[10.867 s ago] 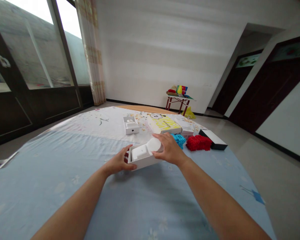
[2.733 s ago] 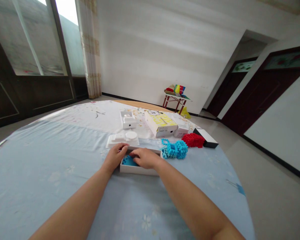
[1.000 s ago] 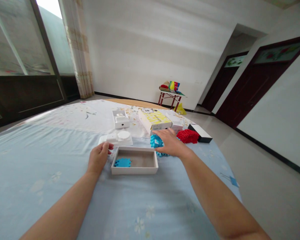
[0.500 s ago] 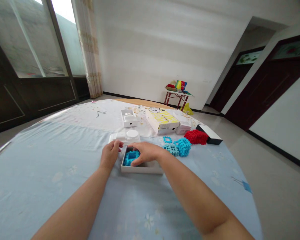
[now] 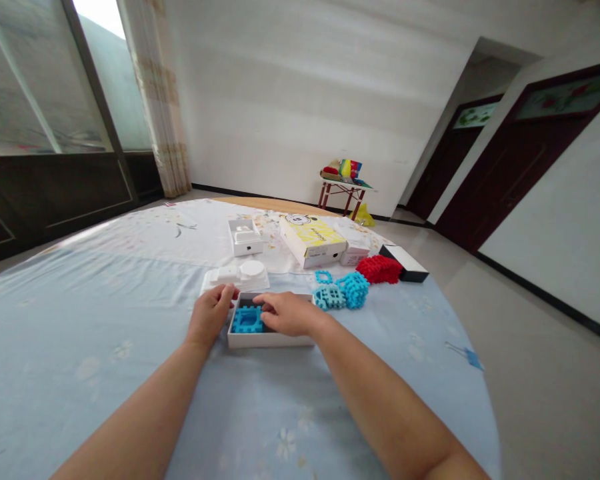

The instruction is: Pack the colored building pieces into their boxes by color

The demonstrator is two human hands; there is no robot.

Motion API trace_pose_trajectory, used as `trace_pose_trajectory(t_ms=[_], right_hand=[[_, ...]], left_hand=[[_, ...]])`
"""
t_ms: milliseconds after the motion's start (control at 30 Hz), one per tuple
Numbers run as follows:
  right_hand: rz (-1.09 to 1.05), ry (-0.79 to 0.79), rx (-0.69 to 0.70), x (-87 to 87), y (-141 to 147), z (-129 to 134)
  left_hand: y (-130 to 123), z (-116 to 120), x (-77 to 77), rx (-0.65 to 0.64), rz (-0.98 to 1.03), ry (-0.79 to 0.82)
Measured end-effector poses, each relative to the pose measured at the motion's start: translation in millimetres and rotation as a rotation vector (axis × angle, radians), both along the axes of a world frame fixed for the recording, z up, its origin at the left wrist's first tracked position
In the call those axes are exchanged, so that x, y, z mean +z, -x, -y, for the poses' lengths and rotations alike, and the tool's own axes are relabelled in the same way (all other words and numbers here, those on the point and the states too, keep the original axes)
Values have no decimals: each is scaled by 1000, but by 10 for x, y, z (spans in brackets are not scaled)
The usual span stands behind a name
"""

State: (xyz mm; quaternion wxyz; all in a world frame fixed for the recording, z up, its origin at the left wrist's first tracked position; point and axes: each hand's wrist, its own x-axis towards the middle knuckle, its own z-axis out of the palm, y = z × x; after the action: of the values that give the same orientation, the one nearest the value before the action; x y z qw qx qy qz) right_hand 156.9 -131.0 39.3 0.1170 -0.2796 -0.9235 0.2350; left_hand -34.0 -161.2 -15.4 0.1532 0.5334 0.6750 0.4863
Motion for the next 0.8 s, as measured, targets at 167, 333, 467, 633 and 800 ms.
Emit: trace_pose_trajectory(t_ms=[167,333,467,633,800], right_hand=[[-193,-19,-93,41,-255,-42],[-305,-101,-274,79,-833,-244],[-221,-237,-412,90,-1236,-395],[155,-338,-405,39,-1345,-511],[407,-330,-325,-66,-1232,-643]], left_hand=[[10,-11,-8,-6,-20,10],[29,-11,-8,18,-49,26],[37,-22,-15,11,-46,31],[35,-35,-20,6,-16,40],[36,-29,-25,8,-15,29]])
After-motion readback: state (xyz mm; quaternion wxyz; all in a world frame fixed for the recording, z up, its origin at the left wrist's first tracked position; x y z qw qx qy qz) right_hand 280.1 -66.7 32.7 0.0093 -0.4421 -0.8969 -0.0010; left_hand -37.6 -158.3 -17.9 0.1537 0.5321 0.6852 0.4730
